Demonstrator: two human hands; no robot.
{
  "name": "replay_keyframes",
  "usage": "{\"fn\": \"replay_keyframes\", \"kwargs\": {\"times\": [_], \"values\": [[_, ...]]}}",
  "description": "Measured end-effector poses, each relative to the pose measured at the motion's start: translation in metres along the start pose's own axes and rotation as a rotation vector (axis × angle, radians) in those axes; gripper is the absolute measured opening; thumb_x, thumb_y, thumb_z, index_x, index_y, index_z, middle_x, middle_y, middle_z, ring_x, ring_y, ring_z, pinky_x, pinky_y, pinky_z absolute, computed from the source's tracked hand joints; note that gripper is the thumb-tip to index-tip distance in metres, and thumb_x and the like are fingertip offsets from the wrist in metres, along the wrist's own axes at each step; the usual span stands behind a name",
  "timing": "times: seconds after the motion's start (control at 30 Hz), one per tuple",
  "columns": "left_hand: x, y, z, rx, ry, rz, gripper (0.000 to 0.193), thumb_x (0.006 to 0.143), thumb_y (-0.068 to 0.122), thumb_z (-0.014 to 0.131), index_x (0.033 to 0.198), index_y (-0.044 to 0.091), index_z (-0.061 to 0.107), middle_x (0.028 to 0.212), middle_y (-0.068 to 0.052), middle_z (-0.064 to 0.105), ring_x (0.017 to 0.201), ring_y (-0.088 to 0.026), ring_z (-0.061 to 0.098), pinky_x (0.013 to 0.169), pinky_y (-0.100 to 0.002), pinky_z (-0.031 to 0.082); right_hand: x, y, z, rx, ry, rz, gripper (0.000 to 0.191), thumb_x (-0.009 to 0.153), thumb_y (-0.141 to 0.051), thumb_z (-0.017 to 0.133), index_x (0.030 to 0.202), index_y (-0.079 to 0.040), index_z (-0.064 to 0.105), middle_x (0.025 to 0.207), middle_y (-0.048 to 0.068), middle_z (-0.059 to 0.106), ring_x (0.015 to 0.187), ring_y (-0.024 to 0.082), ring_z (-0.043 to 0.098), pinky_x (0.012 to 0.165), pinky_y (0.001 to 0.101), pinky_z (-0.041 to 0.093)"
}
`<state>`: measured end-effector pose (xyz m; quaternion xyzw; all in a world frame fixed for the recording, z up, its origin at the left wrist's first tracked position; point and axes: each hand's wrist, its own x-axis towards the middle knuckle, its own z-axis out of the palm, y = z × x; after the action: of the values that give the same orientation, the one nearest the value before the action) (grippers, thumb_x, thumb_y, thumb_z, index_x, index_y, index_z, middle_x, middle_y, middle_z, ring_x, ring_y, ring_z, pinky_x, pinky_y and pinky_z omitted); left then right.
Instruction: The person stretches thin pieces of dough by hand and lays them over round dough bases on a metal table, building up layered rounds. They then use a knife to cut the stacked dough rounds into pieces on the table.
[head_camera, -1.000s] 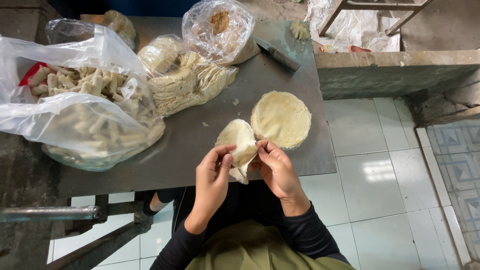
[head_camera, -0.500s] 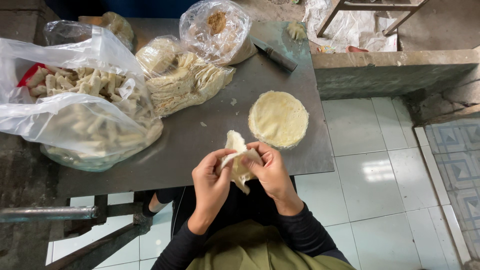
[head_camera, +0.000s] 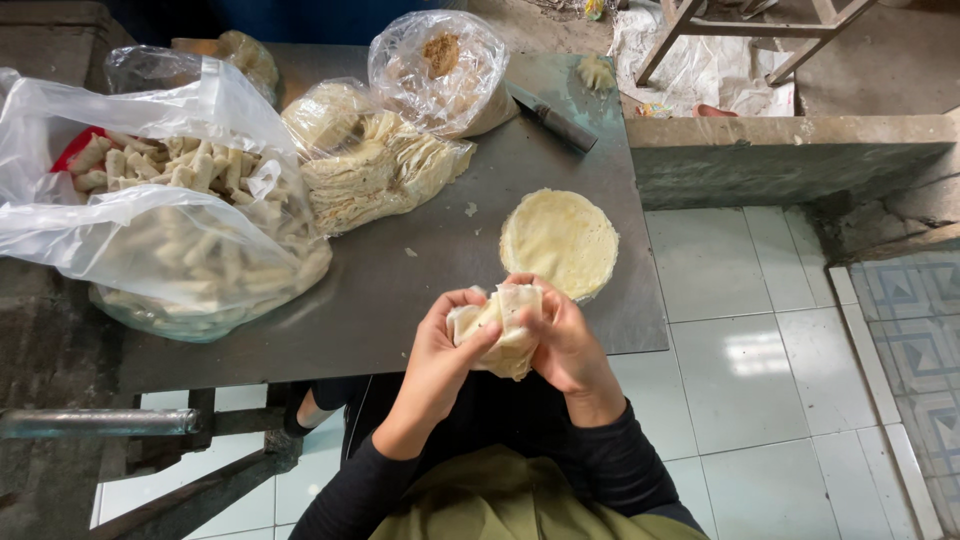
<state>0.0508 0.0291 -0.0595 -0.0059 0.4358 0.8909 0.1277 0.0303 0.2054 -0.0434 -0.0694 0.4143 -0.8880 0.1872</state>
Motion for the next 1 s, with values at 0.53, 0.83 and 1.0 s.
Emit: {"fn": "replay_keyframes", "kwargs": {"times": [0.53,0.83,1.0], "values": [[0.011,0.005,0.009,0.530,0.158,0.546,0.013,0.098,0.011,0.070,0.105,0.001,0.065,0.116,-0.004,0.049,0.104,-0.008,0.052,0.088,-0.022,0.046,-0.001,-0.019,0.015,-0.148,0.234,-0.033,0.020,0.099,-0.023,0.061,0.110,-0.007,0.061,0.096,0.001,0.070,0.091,0.009,0.066,0.084,0.0269,0.053],[0.016,0.015,-0.004,-0.145,0.103,0.114,0.022,0.105,0.027,0.059,0.113,0.006,0.060,0.103,0.001,0.062,0.093,-0.005,0.061,0.080,-0.022,0.053,0.003,-0.021,-0.007,-0.333,0.280,-0.186,0.017,0.104,-0.017,0.064,0.108,-0.001,0.067,0.094,0.002,0.072,0.086,0.007,0.065,0.081,0.0224,0.052],[0.017,0.019,-0.001,0.483,0.152,0.197,0.028,0.093,0.019,0.076,0.114,0.001,0.071,0.087,0.000,0.068,0.074,-0.004,0.059,0.062,-0.020,0.049,-0.002,-0.029,-0.014,-0.242,0.232,-0.194,0.014,0.109,-0.014,0.068,0.111,-0.001,0.068,0.079,-0.004,0.061,0.063,0.000,0.050,0.056,0.0169,0.039]]}}
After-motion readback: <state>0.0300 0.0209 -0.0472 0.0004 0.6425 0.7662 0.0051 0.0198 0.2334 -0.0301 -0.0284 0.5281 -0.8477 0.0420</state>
